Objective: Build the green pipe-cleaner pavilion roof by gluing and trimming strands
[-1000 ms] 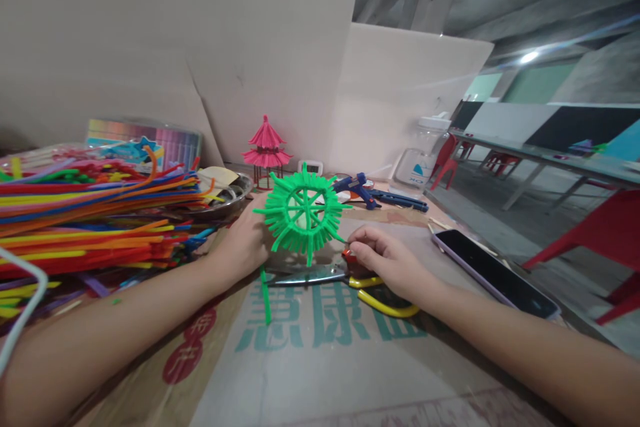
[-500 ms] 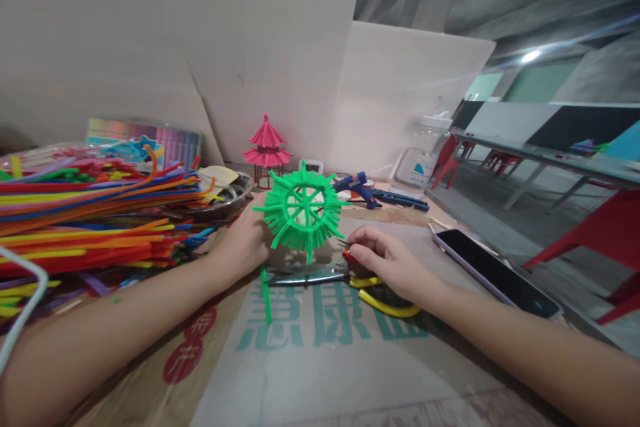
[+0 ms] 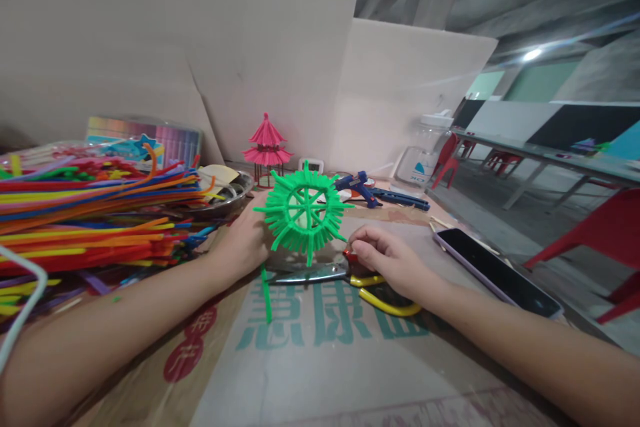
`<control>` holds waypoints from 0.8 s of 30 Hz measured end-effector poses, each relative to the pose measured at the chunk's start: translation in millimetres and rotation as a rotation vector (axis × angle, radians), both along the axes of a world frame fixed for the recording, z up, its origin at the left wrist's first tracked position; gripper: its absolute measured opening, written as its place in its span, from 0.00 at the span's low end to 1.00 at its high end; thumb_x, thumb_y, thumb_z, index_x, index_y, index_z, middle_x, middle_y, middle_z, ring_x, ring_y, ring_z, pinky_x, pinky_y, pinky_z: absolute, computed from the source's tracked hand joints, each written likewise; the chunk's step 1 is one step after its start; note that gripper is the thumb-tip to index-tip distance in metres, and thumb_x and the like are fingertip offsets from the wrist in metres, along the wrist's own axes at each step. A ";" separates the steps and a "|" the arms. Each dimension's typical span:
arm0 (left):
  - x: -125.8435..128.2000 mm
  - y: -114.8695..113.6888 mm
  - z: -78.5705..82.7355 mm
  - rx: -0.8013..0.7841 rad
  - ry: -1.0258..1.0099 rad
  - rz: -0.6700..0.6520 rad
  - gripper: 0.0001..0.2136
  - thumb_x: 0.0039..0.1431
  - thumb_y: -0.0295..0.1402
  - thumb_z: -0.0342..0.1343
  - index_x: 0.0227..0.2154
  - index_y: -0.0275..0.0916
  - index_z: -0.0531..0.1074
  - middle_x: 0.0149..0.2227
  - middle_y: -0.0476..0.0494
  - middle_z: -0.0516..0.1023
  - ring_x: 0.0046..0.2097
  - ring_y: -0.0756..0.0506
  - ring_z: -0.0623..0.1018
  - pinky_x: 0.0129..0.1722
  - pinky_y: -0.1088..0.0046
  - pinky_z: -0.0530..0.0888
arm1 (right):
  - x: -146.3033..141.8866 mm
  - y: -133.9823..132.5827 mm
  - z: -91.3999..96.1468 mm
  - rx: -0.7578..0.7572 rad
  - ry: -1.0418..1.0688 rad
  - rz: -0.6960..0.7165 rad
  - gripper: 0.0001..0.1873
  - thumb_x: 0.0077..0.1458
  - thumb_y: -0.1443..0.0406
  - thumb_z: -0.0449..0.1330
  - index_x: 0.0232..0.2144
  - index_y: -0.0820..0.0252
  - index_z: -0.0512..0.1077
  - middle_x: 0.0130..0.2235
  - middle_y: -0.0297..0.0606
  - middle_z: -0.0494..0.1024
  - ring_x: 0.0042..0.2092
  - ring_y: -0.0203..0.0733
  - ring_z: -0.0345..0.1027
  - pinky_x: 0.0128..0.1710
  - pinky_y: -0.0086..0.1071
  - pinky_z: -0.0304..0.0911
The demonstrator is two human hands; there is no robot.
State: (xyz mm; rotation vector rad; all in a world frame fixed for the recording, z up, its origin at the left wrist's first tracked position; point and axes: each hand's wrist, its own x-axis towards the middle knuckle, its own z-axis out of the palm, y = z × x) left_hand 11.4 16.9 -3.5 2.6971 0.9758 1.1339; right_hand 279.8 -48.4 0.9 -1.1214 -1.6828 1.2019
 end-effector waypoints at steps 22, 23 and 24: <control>2.2 -3.3 5.5 0.158 0.086 0.010 0.14 0.57 0.26 0.52 0.44 0.42 0.76 0.55 0.39 0.74 0.59 0.36 0.70 0.62 0.51 0.66 | 1.0 0.6 -3.2 -0.029 0.049 0.006 0.16 0.57 0.51 0.60 0.33 0.57 0.68 0.29 0.31 0.71 0.31 0.36 0.70 0.31 0.30 0.66; 2.2 -3.1 5.4 0.166 0.081 0.008 0.14 0.57 0.26 0.52 0.43 0.42 0.76 0.55 0.40 0.74 0.59 0.36 0.71 0.62 0.51 0.67 | 0.7 0.3 -2.2 -0.022 0.038 0.001 0.15 0.57 0.51 0.60 0.33 0.57 0.68 0.28 0.30 0.71 0.30 0.36 0.70 0.31 0.30 0.66; 2.2 -2.7 5.1 0.172 0.077 0.008 0.14 0.56 0.25 0.51 0.43 0.42 0.76 0.54 0.40 0.74 0.59 0.37 0.71 0.62 0.51 0.67 | 0.3 0.1 -1.3 -0.015 0.027 -0.004 0.15 0.57 0.52 0.60 0.32 0.57 0.68 0.28 0.30 0.71 0.30 0.36 0.70 0.30 0.30 0.65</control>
